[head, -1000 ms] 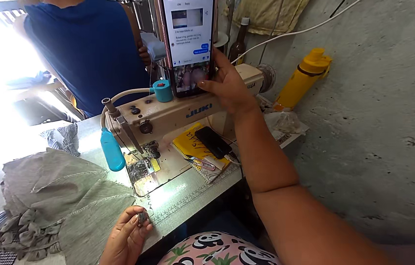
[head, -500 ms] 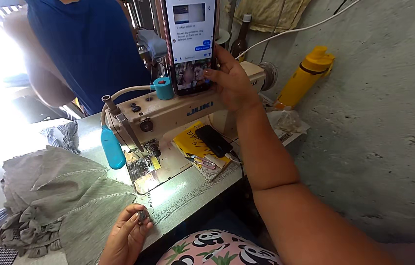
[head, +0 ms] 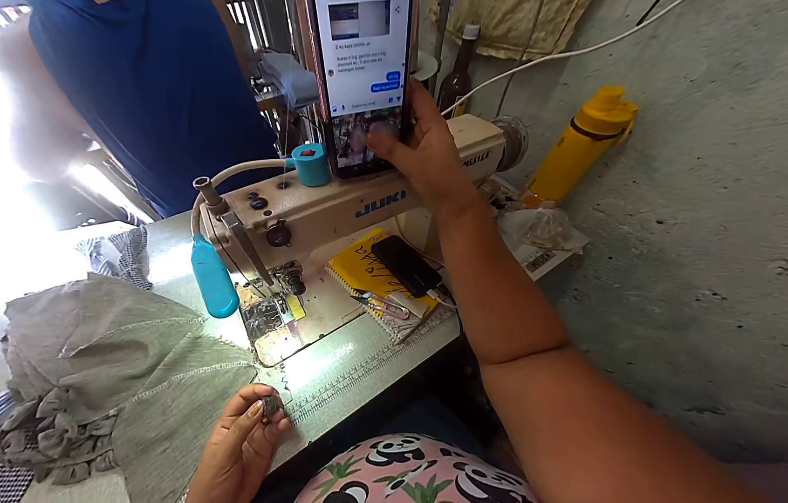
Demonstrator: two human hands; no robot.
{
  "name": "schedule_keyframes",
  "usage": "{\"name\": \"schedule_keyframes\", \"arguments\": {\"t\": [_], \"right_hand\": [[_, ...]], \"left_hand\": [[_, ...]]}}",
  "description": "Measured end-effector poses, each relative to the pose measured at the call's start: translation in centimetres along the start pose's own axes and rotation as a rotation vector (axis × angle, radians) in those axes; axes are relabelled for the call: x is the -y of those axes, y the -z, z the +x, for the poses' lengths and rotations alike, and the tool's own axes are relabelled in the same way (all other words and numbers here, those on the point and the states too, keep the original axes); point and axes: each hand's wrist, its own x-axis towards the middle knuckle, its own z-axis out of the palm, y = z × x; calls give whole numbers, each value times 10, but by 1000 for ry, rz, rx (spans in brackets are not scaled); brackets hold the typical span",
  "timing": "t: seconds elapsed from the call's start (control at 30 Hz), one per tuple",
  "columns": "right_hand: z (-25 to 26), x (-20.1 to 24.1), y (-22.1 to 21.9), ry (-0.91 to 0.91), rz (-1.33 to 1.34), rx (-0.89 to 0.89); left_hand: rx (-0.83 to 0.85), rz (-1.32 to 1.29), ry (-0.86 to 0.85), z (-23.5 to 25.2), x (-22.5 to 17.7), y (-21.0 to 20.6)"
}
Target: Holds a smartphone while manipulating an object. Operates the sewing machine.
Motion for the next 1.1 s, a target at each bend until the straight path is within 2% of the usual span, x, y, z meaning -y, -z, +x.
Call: {"name": "schedule_keyframes", "arguments": {"t": [0.1,0.2,0.4,0.63,0.7,0.8,0.87,0.97,1.1], "right_hand": [[-1,3,5,-34,26,80],[-2,2,2,-34,-6,64],[-1,5,-22,-45,-161,-146],[2,0,-30,-19,-362,-272],[1,1,-25,-15,-303,-212],[-2,6,-7,-38,-73,2],[-3,6,3,-56,-32,76],[-1,10,11,-96,30,124],[3,10,19,-171,166,100]], "left_hand": [[1,-9,-5,0,0,1],[2,-3,-3,0,0,0],[-1,10,-8,0,0,-1],[9,-3,-1,0,1,0],[10,5,-2,0,1,0],[9,-3,-4,0,0,0],[8,-12,2,0,0,0],[8,-11,10,1,-1,-1],[8,-7,6,1,0,-1]]}}
